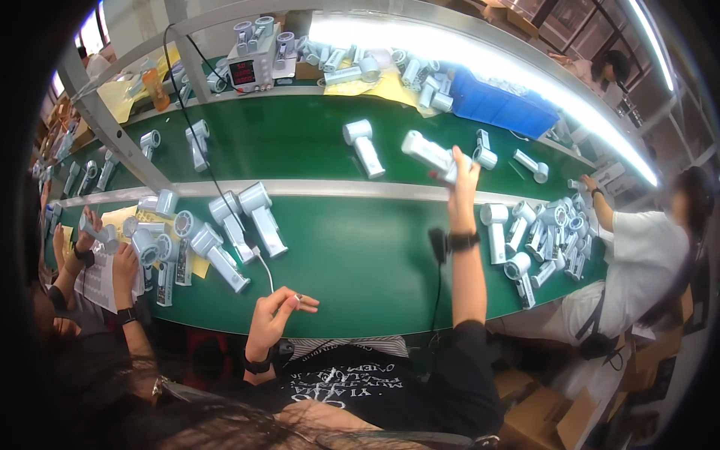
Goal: Assembling handheld electronic devices by fitting plastic housings and internal components together on an industrial production line.
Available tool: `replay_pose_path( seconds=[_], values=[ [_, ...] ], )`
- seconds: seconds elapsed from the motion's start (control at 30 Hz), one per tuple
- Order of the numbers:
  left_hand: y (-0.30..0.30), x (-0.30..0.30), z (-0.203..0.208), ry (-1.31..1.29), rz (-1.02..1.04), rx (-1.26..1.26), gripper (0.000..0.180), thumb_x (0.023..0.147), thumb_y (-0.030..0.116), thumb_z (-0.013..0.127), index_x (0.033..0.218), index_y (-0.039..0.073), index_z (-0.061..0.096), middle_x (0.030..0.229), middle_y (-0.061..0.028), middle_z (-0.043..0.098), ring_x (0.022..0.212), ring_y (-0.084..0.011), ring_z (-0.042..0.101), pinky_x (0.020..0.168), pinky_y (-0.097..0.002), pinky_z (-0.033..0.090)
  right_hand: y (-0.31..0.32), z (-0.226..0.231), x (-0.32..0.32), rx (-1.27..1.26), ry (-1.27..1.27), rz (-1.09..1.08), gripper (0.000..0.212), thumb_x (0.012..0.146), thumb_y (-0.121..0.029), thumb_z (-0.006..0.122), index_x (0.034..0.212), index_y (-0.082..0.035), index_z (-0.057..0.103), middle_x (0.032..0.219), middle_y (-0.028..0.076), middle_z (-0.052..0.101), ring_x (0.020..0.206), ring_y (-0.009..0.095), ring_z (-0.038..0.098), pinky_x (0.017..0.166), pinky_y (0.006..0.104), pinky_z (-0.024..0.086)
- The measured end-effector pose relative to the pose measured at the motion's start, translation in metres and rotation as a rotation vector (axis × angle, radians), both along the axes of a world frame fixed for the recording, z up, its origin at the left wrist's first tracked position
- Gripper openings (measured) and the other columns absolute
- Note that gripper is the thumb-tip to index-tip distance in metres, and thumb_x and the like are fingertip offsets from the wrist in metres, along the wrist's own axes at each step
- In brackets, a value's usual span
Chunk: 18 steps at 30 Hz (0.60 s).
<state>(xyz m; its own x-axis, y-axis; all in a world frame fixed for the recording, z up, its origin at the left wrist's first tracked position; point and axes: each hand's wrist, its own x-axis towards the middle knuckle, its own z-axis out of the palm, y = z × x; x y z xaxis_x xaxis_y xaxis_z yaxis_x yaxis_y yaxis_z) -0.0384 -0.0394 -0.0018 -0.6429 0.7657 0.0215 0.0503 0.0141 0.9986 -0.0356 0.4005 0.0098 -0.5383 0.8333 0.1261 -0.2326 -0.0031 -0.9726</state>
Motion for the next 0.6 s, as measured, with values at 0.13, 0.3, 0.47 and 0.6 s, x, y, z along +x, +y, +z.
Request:
replay_pose_path(
  seconds=[0.13,0.3,0.47,0.6],
  values=[
    [0.002,-0.004,0.0,-0.003,0.019,0.021,0.023,0.101,0.008,0.044,0.09,-0.008,0.056,0.096,-0.0198,0.07,0.087,-0.0258,0.071,0.077,-0.0302,0.054,0.101,-0.061,-0.046,0.429,-0.628,-0.487,0.067,0.083,-0.043,0.07,0.117,0.009,0.045,0.096,0.021,0.062,0.08,0.03,0.065,0.073,0.0431,0.053],
    [-0.002,-0.005,0.005,0.056,0.068,-0.005,0.023,0.1,0.008,0.045,0.089,-0.007,0.058,0.096,-0.0177,0.071,0.086,-0.0247,0.071,0.076,-0.0296,0.053,0.106,-0.079,-0.075,0.829,-0.879,-0.573,0.066,0.079,-0.042,0.073,0.117,0.005,0.047,0.113,0.028,0.058,0.104,0.04,0.06,0.091,0.058,0.043],
    [-0.006,-0.007,0.005,0.053,0.104,-0.017,0.023,0.1,0.009,0.046,0.089,-0.006,0.06,0.095,-0.0161,0.071,0.086,-0.0235,0.071,0.074,-0.0284,0.052,0.056,-0.059,-0.103,1.592,-0.564,-0.107,0.045,0.084,-0.032,0.068,0.12,-0.009,0.053,0.11,0.013,0.064,0.108,0.037,0.058,0.097,0.0574,0.038],
    [-0.005,-0.006,0.01,0.082,0.1,-0.013,0.022,0.099,0.009,0.047,0.089,-0.006,0.06,0.095,-0.0156,0.071,0.086,-0.0229,0.071,0.073,-0.0277,0.051,0.088,-0.081,-0.099,1.448,-0.858,0.255,0.034,0.087,-0.026,0.065,0.118,-0.014,0.056,0.113,0.01,0.064,0.109,0.037,0.057,0.096,0.0585,0.039]
  ],
)
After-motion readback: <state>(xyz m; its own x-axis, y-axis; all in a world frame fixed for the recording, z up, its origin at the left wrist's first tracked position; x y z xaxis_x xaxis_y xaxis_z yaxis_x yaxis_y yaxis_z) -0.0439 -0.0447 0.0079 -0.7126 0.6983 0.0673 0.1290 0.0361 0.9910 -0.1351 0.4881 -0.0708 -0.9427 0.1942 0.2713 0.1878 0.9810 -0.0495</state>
